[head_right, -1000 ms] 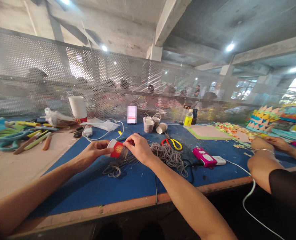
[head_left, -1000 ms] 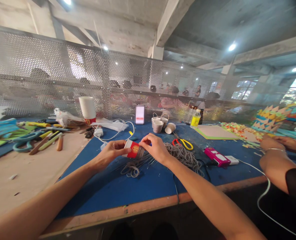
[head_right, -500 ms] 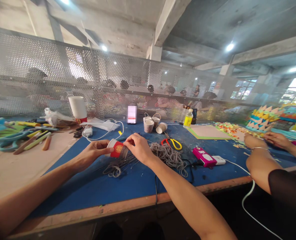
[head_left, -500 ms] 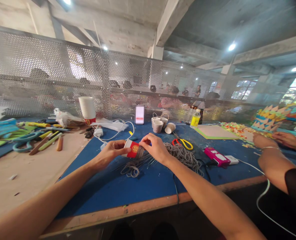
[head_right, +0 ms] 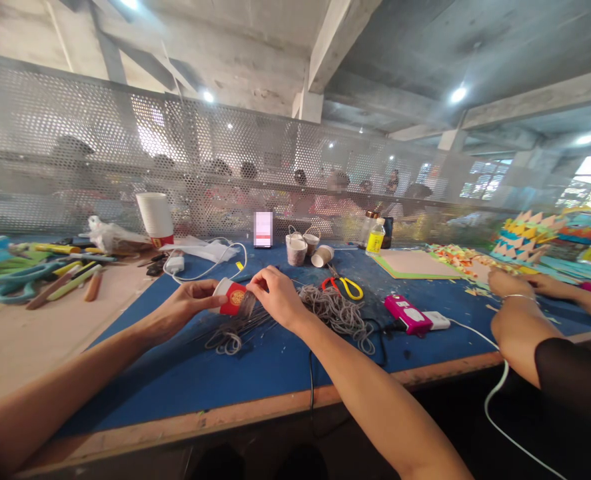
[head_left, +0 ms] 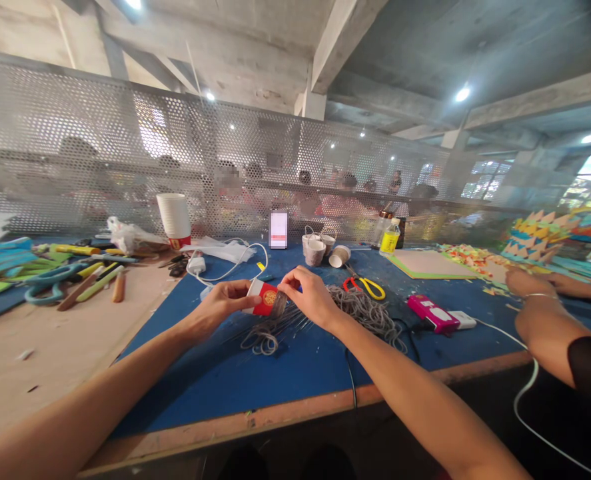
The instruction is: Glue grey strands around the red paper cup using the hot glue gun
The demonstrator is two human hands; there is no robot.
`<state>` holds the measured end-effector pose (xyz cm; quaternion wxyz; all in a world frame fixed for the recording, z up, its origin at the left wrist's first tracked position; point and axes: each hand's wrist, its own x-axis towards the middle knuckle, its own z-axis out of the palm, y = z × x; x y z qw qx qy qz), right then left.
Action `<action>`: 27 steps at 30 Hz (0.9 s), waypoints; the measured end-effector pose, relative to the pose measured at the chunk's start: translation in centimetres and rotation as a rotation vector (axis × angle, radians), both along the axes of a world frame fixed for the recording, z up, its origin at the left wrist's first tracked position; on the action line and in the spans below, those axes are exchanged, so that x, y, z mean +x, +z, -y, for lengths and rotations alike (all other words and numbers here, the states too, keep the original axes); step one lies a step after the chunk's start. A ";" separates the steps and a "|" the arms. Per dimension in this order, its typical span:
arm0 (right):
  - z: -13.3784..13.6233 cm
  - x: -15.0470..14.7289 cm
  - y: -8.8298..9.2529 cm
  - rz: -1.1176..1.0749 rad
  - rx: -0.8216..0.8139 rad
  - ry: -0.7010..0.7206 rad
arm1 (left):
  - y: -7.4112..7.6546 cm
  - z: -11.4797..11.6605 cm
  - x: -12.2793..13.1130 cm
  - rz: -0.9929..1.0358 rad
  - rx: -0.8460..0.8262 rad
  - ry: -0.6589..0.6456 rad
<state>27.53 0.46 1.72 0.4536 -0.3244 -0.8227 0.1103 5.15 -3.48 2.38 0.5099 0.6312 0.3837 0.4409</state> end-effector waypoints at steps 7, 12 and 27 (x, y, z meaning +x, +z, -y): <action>0.1 0.0 0.2 0.003 -0.011 0.003 | 0.1 0.1 0.1 -0.010 0.007 0.008; 0.0 0.0 0.1 0.008 -0.021 -0.002 | 0.0 0.0 0.1 -0.010 0.007 0.008; -0.1 0.0 0.0 0.015 -0.053 0.003 | 0.3 0.2 0.2 -0.009 -0.026 0.000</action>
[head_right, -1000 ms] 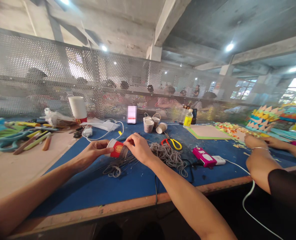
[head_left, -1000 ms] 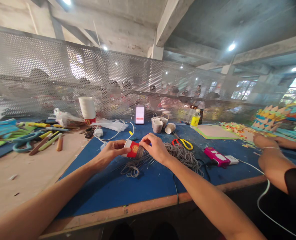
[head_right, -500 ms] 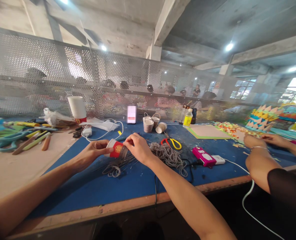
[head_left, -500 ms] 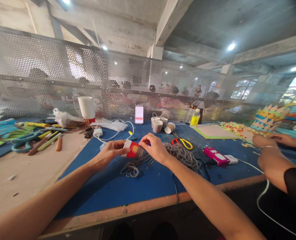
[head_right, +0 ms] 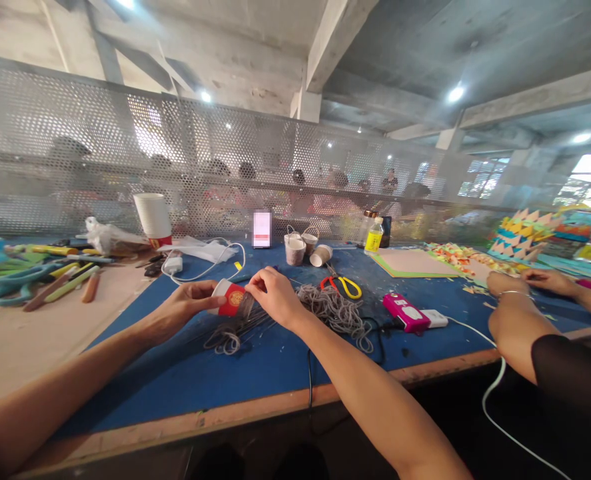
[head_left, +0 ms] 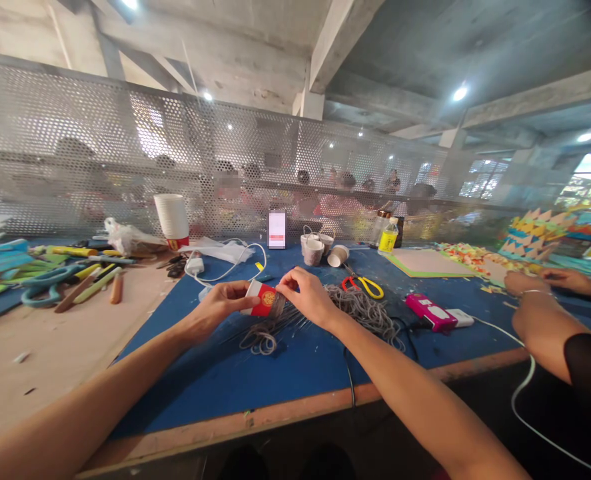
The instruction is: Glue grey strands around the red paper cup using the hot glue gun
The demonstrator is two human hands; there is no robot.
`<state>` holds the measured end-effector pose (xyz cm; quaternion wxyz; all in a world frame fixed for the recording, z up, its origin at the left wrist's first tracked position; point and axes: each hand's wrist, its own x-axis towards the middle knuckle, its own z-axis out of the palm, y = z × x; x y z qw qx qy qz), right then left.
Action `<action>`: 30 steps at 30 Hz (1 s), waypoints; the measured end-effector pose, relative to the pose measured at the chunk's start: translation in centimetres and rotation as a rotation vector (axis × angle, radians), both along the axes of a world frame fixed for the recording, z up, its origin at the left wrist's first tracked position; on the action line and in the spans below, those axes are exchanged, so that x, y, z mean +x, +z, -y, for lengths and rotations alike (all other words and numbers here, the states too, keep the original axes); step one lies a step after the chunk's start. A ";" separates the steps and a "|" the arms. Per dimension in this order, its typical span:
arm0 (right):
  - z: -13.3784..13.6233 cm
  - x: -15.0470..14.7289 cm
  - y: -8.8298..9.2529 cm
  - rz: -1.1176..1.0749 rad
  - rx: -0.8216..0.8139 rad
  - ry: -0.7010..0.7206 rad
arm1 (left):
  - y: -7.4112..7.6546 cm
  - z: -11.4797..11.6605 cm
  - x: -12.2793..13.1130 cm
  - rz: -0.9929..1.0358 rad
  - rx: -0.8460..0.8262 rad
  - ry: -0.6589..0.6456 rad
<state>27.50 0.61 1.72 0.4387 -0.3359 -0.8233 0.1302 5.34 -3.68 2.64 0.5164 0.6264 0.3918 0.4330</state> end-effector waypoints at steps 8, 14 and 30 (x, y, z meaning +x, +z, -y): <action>-0.1 -0.1 -0.1 -0.016 0.003 -0.005 | 0.0 0.1 0.0 0.011 0.019 -0.010; -0.1 -0.1 -0.2 -0.009 -0.010 -0.012 | -0.6 -0.4 -0.3 0.015 0.019 -0.016; 0.0 0.3 0.0 -0.151 -0.094 0.059 | -0.6 -0.6 -0.8 0.198 0.002 0.047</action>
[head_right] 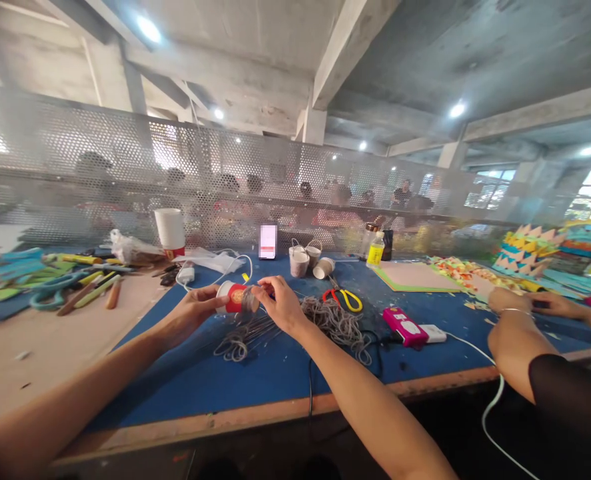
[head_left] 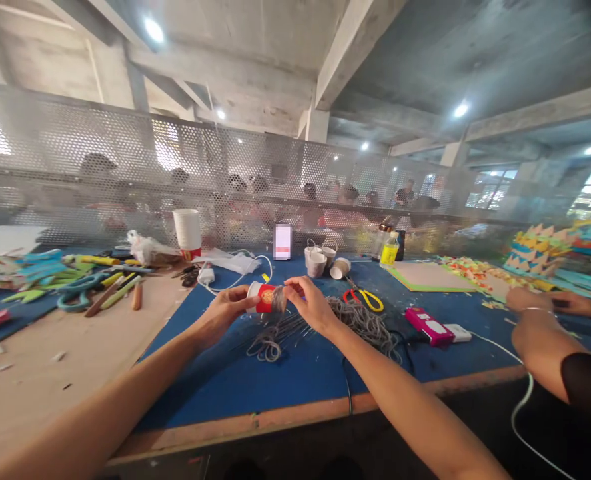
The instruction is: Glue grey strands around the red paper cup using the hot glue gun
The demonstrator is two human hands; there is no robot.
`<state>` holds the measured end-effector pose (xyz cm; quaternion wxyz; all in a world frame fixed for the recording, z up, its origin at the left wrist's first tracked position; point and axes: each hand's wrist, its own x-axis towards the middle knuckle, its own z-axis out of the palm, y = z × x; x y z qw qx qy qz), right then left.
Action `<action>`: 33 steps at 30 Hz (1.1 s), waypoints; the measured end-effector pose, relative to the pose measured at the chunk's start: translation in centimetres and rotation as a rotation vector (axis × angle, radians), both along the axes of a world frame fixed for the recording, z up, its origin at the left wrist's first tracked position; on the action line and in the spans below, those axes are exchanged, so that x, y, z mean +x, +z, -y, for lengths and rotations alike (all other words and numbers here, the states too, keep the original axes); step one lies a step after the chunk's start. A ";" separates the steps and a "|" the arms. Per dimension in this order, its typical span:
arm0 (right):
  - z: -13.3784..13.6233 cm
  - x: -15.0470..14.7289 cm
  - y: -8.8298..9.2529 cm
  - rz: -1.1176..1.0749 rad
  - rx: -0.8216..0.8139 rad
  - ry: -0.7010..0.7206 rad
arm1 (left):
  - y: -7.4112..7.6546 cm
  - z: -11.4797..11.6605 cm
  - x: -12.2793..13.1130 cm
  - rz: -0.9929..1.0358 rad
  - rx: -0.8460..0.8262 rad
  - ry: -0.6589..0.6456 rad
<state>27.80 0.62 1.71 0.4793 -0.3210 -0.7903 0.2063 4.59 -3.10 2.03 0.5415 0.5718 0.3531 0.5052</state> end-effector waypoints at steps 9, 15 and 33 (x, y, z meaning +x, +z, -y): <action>0.3 -0.4 -0.4 0.056 0.015 -0.031 | -0.2 -0.3 0.0 0.146 -0.094 -0.023; 0.1 -0.5 -0.7 0.065 0.058 -0.022 | -0.6 -0.8 -0.1 0.180 -0.125 -0.062; -0.6 -0.2 -0.7 -0.046 -0.116 0.069 | -0.3 -1.1 -0.7 0.267 -0.209 -0.154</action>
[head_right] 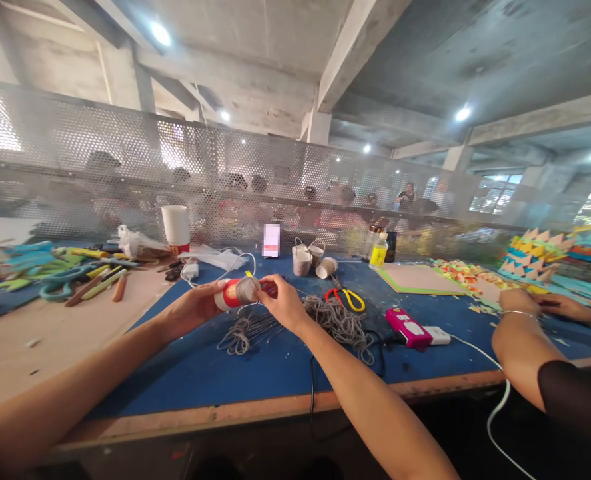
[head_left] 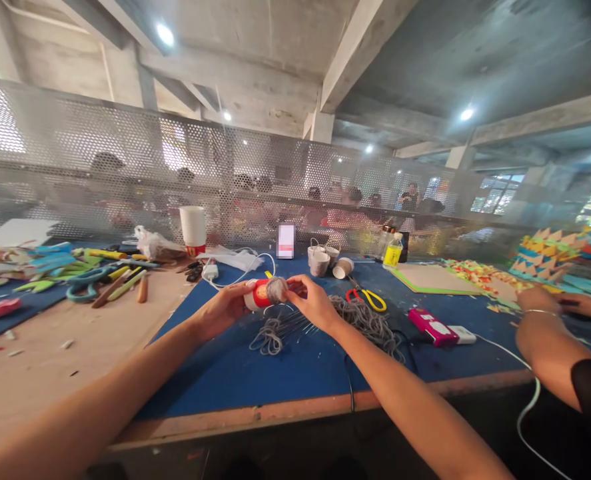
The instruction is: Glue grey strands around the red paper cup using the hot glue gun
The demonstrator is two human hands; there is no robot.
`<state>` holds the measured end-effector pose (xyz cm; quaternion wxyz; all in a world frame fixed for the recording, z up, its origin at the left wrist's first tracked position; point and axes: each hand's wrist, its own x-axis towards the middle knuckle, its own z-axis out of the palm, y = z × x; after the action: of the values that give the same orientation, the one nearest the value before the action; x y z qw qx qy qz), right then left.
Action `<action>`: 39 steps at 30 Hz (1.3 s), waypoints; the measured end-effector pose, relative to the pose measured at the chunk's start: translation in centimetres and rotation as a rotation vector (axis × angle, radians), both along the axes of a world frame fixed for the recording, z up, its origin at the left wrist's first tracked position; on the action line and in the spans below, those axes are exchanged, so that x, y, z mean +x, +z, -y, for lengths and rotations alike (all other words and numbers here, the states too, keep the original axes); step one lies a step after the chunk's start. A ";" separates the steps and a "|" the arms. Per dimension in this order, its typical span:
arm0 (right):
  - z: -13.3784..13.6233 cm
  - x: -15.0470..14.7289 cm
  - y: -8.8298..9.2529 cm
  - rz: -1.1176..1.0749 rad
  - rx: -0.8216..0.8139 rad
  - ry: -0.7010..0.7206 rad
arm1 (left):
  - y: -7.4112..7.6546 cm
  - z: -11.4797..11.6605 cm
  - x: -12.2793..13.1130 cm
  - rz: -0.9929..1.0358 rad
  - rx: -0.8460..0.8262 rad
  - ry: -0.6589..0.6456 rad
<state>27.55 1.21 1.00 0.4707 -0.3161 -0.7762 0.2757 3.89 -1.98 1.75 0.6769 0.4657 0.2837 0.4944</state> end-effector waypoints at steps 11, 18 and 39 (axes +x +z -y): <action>-0.2 0.1 0.1 -0.020 0.006 -0.043 | -0.2 0.0 0.2 -0.031 0.054 0.129; 0.2 0.1 0.3 0.112 0.087 -0.019 | -0.6 -0.5 0.0 -0.049 0.120 0.300; -2.5 2.3 -1.5 0.859 0.241 -0.525 | -0.8 -0.7 -0.3 -0.159 0.158 0.458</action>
<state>29.86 3.68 -0.52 0.1958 -0.5283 -0.8204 -0.0979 3.63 -1.26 1.00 0.4843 0.4783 0.3946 0.6172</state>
